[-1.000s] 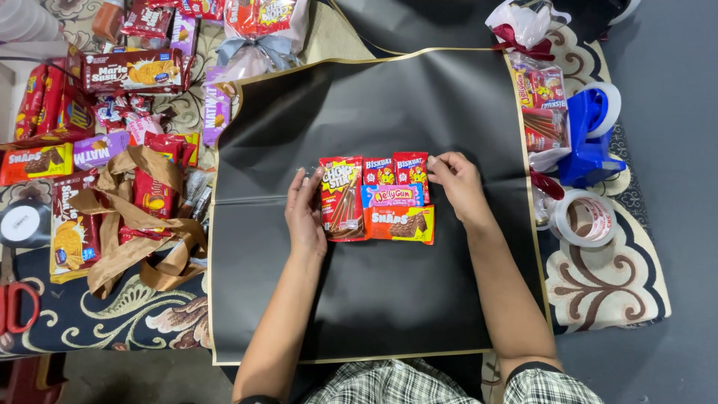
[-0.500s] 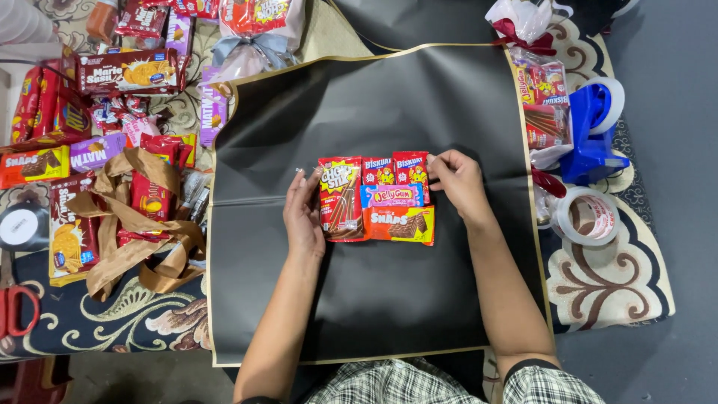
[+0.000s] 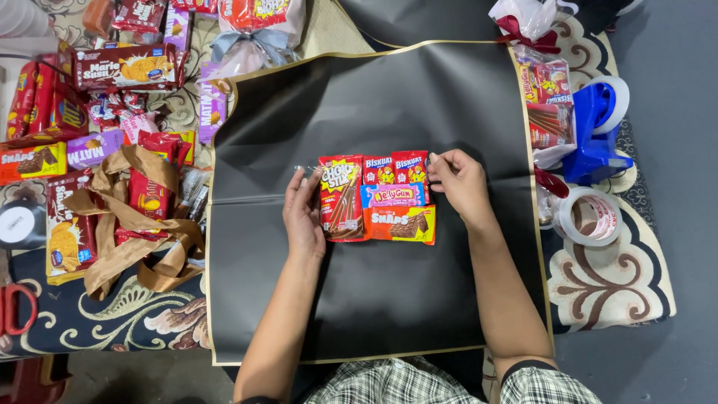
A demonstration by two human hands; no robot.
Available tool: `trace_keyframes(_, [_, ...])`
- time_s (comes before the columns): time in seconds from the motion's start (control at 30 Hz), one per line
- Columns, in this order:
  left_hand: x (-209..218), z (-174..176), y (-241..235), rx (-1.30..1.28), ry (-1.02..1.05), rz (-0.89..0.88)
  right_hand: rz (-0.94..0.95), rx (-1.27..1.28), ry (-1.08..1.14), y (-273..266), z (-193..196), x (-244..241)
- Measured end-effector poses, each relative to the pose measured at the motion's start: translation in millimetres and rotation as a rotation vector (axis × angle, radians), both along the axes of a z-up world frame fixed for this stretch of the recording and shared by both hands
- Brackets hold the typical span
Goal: Arranging and taping various snack packages onto a black wrapping sheet to assemble a snack bouquet.
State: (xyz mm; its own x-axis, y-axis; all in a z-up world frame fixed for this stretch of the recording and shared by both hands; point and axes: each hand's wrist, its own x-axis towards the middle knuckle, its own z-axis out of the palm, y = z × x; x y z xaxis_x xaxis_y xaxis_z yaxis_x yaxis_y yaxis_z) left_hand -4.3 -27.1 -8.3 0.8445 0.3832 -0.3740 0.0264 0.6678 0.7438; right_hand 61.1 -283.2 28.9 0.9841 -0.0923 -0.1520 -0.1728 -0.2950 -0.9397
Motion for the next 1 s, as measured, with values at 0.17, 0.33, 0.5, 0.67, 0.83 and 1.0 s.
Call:
trace_keyframes(0.17, [-1.2,1.4,-1.3,-0.006,-0.001,0.005,0.003,-0.023,-0.017,-7.1,2.1,0.7])
trace_keyframes(0.33, [-3.0,15.9,-4.6,0.020,-0.003,0.000,0.021,0.008,0.002,-12.7,-0.4,3.7])
trace_keyframes(0.5, [-1.7,2.0,-2.3,0.028,-0.008,-0.001,0.028,-0.020,0.027,-13.2,-9.4,6.8])
trace_keyframes(0.67, [-1.1,3.1,-3.3,0.010,0.005,0.001,0.048,-0.017,0.030,-10.4,-14.6,6.8])
trace_keyframes(0.83, [-0.3,3.3,-3.6,-0.015,-0.005,0.014,0.018,0.008,0.037,-9.2,-24.8,7.5])
trace_keyframes(1.0, [1.0,4.3,-5.5,-0.034,-0.023,0.050,-0.028,0.018,0.048,-8.9,-32.3,6.1])
